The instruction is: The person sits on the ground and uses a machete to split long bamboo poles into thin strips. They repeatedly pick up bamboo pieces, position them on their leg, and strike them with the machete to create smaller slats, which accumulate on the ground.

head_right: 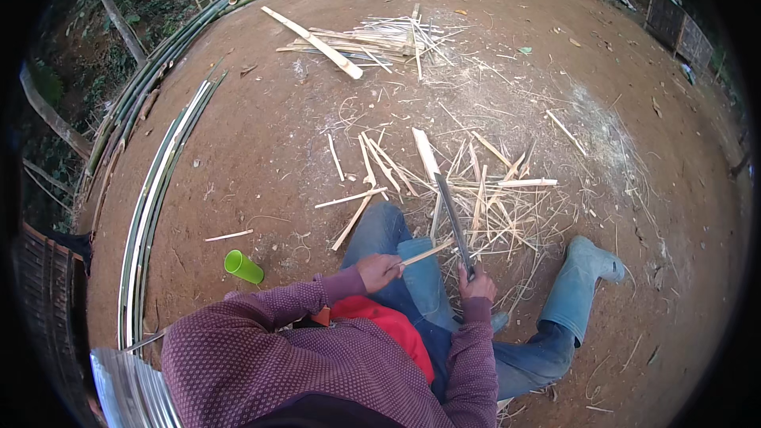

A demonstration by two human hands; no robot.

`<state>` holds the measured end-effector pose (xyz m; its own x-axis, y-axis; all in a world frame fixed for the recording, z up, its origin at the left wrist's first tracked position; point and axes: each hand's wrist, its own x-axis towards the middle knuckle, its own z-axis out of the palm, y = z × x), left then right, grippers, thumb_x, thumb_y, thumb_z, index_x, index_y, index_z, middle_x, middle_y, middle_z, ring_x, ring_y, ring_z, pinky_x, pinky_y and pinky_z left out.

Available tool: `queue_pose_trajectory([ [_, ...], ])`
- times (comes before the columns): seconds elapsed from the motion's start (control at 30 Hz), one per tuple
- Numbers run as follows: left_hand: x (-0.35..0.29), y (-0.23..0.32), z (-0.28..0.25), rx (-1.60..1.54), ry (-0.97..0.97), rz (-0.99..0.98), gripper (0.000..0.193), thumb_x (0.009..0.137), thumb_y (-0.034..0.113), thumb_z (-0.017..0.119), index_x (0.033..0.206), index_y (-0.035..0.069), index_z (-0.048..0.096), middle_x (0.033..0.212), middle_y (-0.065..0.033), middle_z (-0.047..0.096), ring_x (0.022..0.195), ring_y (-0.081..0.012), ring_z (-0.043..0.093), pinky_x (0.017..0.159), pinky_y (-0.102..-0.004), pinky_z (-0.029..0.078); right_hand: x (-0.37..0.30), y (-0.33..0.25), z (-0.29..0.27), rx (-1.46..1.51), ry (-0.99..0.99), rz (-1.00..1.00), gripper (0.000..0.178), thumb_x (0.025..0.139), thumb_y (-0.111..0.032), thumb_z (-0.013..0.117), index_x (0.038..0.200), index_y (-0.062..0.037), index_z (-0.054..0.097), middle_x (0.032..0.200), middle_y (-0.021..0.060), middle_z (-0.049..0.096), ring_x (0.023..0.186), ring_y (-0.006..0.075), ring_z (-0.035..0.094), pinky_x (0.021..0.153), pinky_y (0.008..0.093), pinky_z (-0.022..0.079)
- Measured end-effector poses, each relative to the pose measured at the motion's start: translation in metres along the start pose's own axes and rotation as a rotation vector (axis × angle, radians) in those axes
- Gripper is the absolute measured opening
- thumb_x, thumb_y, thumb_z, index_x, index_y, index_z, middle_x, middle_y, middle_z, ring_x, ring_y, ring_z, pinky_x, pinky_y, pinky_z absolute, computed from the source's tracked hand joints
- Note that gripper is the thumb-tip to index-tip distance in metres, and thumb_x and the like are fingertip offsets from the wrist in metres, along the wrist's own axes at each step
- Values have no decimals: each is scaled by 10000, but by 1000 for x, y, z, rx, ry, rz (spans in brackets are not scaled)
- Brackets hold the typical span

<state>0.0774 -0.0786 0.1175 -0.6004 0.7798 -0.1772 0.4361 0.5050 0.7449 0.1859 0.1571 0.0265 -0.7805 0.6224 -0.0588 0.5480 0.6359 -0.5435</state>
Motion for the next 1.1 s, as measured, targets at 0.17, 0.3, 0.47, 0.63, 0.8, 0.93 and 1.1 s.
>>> queue_pose_trajectory([
  [0.17, -31, 23, -29, -47, 21, 69, 302, 930, 275, 404, 798, 44, 548, 688, -106, 553, 640, -280, 548, 604, -384, 411, 21, 17, -3, 146, 127, 171, 571, 832, -545, 489, 945, -10, 657, 798, 258, 628, 801, 417, 609, 748, 462, 466],
  [0.3, -29, 7, -39, -139, 168, 39, 332, 945, 309, 405, 815, 41, 550, 612, -36, 477, 504, -155, 442, 504, -308, 362, 27, 25, -1, 268, 132, 249, 605, 837, -531, 508, 927, 50, 650, 803, 260, 629, 765, 404, 610, 711, 437, 456],
  [0.47, -9, -3, -39, -845, 90, -218, 283, 957, 310, 407, 880, 72, 539, 580, 41, 368, 439, -54, 287, 407, -214, 255, 19, 35, 0, 481, 143, 164, 542, 840, -471, 551, 913, 58, 644, 739, 224, 621, 652, 307, 586, 641, 387, 447],
  [0.63, -4, -3, -36, -1032, 118, -221, 283, 964, 326, 390, 931, 59, 476, 574, 42, 343, 403, -52, 291, 367, -214, 245, 17, 33, -1, 553, 169, 93, 493, 841, -436, 568, 871, 52, 636, 642, 184, 573, 584, 249, 537, 588, 365, 428],
  [0.8, -7, 3, -41, -1040, 123, -264, 270, 962, 331, 396, 912, 73, 460, 570, 44, 343, 385, -50, 264, 353, -216, 233, 11, 25, -5, 559, 137, 52, 471, 837, -427, 575, 804, 41, 612, 554, 140, 498, 496, 209, 455, 526, 355, 401],
  [0.93, -6, 5, -42, -1101, 230, -193, 252, 957, 322, 415, 928, 79, 475, 572, 42, 350, 420, -47, 299, 388, -215, 271, 6, 18, -4, 602, 114, -59, 384, 794, -364, 658, 754, 13, 600, 542, 67, 493, 487, 137, 424, 495, 309, 384],
  [1.1, 14, 18, -34, -1439, 403, -112, 213, 948, 285, 444, 1018, 96, 510, 693, 26, 497, 590, -92, 493, 570, -250, 441, -20, -35, -8, 964, -44, -72, 276, 742, -221, 745, 715, -37, 540, 554, -31, 475, 510, 65, 449, 465, 240, 361],
])
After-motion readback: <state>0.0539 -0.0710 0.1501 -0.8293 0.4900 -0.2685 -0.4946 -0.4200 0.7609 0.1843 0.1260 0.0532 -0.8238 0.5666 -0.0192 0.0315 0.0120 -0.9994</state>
